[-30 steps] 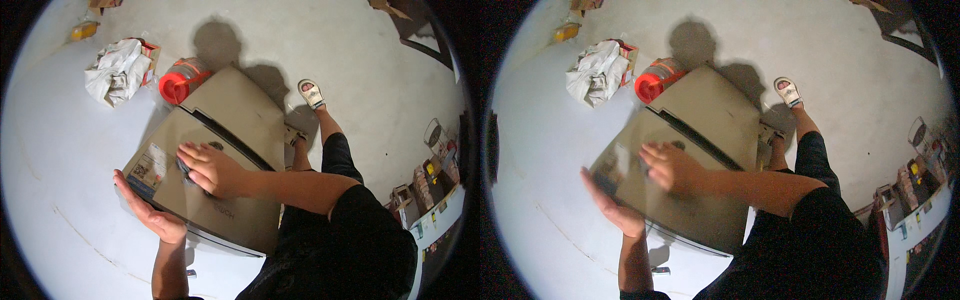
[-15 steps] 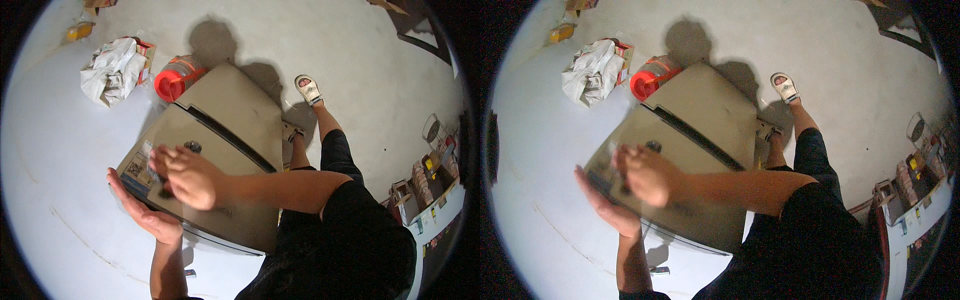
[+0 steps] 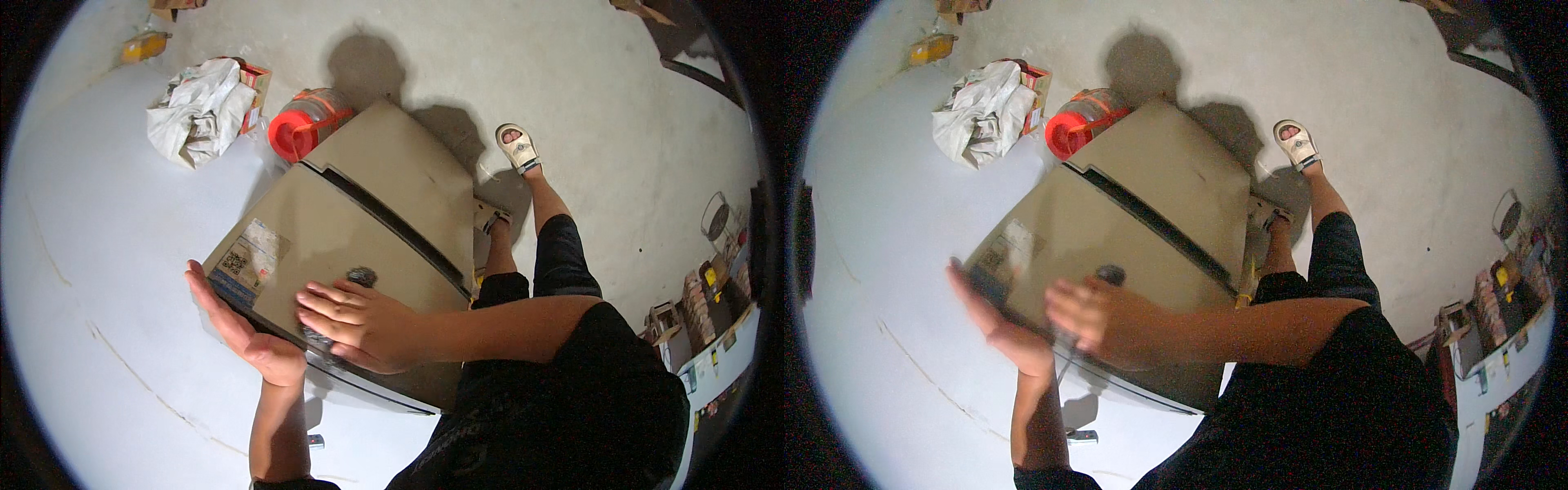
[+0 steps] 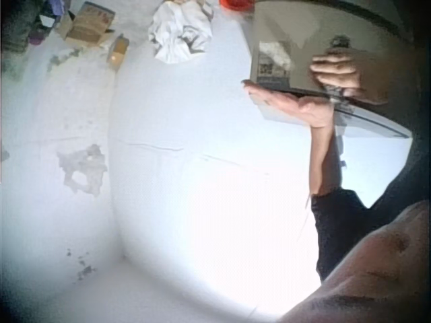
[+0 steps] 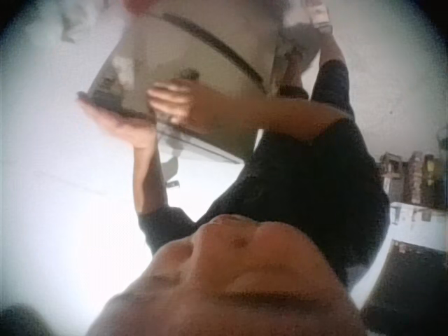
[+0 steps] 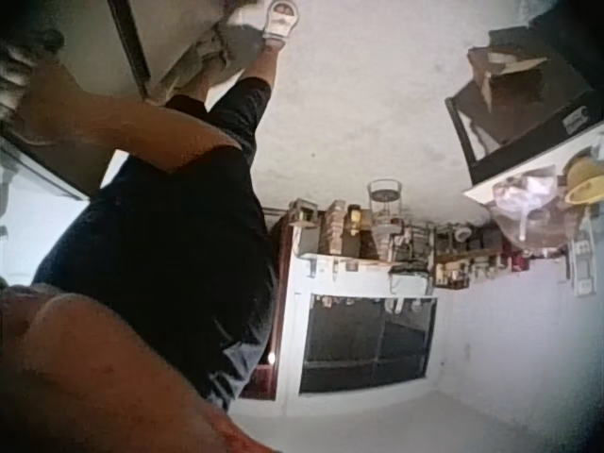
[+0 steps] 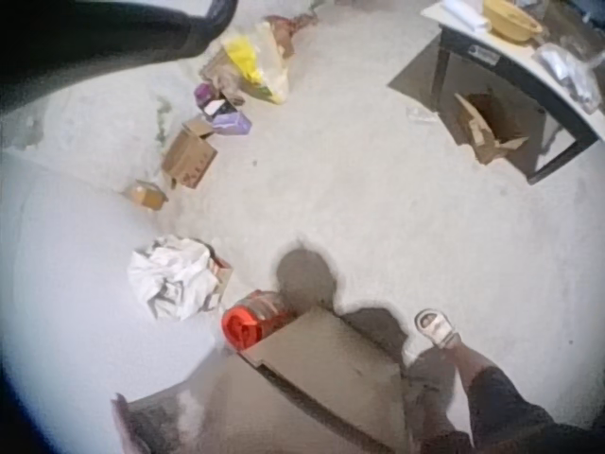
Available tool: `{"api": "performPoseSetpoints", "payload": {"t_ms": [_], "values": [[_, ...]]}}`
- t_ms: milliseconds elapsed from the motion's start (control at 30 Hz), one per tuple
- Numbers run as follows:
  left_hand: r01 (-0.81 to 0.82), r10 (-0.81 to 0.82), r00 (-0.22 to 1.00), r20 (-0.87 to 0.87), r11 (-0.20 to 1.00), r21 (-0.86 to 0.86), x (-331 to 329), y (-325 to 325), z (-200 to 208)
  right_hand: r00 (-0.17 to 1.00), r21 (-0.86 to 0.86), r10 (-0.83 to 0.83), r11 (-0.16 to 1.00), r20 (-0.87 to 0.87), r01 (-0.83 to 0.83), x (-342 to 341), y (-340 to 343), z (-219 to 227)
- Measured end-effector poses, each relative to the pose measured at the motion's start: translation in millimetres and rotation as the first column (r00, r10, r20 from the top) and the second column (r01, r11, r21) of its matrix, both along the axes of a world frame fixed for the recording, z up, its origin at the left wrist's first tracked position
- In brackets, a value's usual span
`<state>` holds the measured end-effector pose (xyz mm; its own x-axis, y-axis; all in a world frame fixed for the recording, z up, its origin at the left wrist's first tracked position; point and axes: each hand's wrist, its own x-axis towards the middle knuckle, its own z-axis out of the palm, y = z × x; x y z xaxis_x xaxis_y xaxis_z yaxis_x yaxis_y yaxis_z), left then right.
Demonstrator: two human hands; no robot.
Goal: The person cleans the top and front surfaces of a refrigerator using a metallic scrubbing pad and a cloth, then sits on the floor to wipe the lower door.
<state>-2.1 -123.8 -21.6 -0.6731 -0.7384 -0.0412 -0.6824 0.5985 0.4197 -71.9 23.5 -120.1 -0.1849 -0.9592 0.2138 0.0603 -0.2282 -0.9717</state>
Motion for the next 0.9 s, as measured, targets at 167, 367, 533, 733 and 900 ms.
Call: {"api": "performPoseSetpoints", "payload": {"t_ms": [167,367,533,733,900], "values": [[0.038,-0.038,0.999,0.006,0.999,0.01,-1,-3,3,0.956,0.009,-0.294,0.956,0.013,0.294,8,-90,-34],[0.01,-0.01,1.0,0.024,1.0,0.003,-1,-4,1,0.974,0.119,-0.226,0.968,0.017,0.223,-21,-138,-54],[-0.005,0.005,1.0,0.008,1.0,-0.027,1,-1,-1,0.935,0.209,0.295,0.944,-0.197,-0.254,1,21,4],[0.007,-0.007,0.997,-0.082,1.0,0.006,5,-6,-4,0.989,0.048,-0.146,0.988,-0.031,0.147,24,11,16],[0.042,-0.04,0.987,-0.155,0.999,0.013,-2,-6,-8,0.956,0.215,-0.291,0.932,-0.029,0.29,4,-107,-79]]}}
